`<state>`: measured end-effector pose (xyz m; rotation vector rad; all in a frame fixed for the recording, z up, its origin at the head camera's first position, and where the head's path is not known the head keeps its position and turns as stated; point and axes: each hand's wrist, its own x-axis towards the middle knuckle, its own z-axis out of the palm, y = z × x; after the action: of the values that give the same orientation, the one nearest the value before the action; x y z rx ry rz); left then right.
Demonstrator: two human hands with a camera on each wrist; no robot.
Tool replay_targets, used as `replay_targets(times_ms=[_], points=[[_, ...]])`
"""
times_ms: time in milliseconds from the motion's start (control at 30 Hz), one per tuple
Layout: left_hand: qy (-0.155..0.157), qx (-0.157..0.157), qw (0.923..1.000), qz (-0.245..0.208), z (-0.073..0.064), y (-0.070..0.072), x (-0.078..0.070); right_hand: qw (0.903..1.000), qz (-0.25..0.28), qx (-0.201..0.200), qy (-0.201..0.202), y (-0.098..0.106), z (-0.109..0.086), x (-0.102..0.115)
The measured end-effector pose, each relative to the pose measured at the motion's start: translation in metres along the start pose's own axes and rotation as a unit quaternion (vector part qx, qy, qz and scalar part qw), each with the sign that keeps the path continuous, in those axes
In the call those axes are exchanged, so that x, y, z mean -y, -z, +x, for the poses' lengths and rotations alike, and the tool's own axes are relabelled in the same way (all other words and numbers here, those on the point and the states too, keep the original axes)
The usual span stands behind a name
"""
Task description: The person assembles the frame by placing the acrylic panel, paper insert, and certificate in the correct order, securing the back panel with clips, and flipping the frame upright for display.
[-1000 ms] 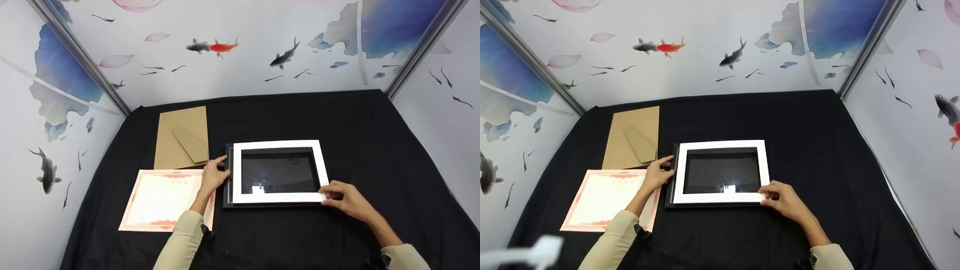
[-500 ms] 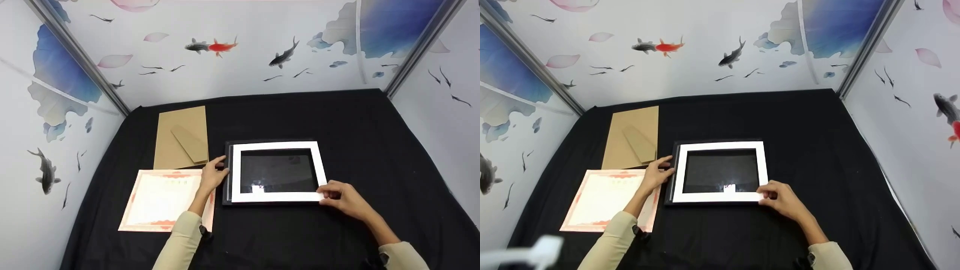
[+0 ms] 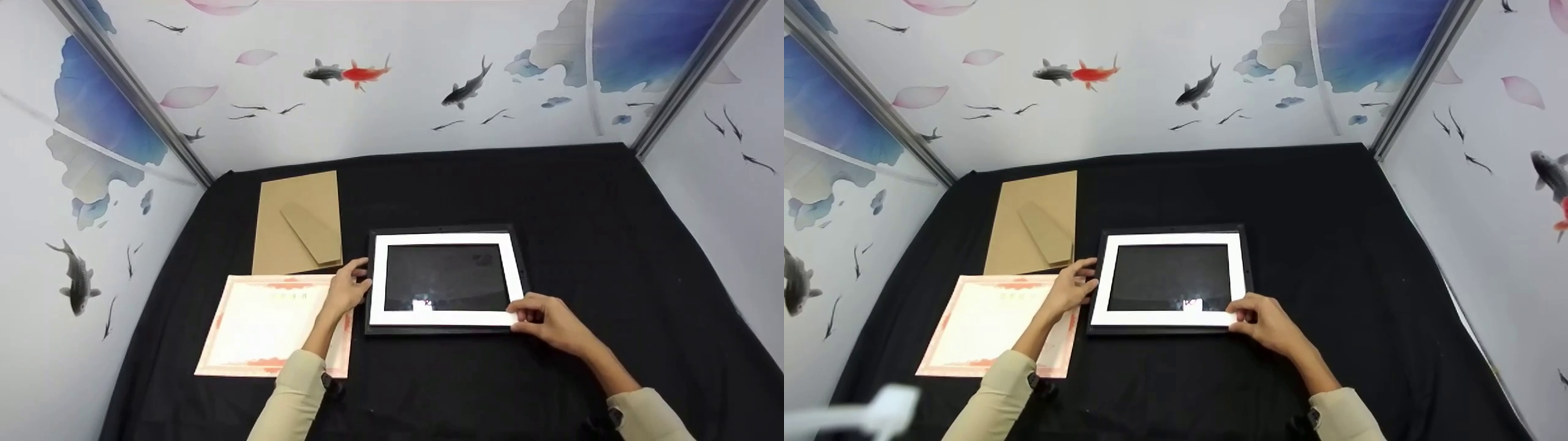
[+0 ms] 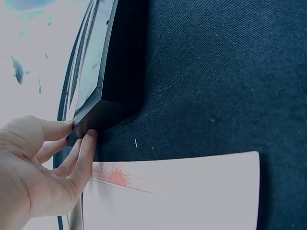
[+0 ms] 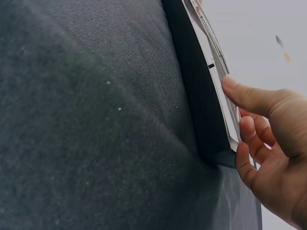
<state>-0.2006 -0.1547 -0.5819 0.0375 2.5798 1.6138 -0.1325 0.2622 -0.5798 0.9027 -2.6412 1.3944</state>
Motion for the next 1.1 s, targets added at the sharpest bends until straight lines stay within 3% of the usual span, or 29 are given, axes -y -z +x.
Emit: replay_targets(times_ms=[267, 567, 733, 867, 1100], points=[[-0.024, -0.009, 0.9987, 0.043, -0.003, -0.001, 0.0, 0.998, -0.032, 0.028, -0.047, 0.004, 0.007, -0.003], [-0.051, 0.046, 0.9962, 0.053, -0.014, 0.002, -0.006, 0.9971, -0.01, 0.056, -0.05, 0.013, 0.012, -0.007], [-0.039, 0.064, 0.9956, 0.056, -0.018, 0.005, -0.006, 0.9988, 0.024, 0.013, -0.04, 0.018, 0.011, -0.012], [-0.02, 0.073, 0.995, 0.065, -0.02, 0.003, -0.005, 0.9971, 0.04, -0.035, -0.056, 0.023, 0.009, -0.008], [-0.025, 0.073, 0.995, 0.064, -0.019, 0.0, -0.002, 0.9937, 0.043, -0.049, -0.091, 0.025, 0.006, 0.002]])
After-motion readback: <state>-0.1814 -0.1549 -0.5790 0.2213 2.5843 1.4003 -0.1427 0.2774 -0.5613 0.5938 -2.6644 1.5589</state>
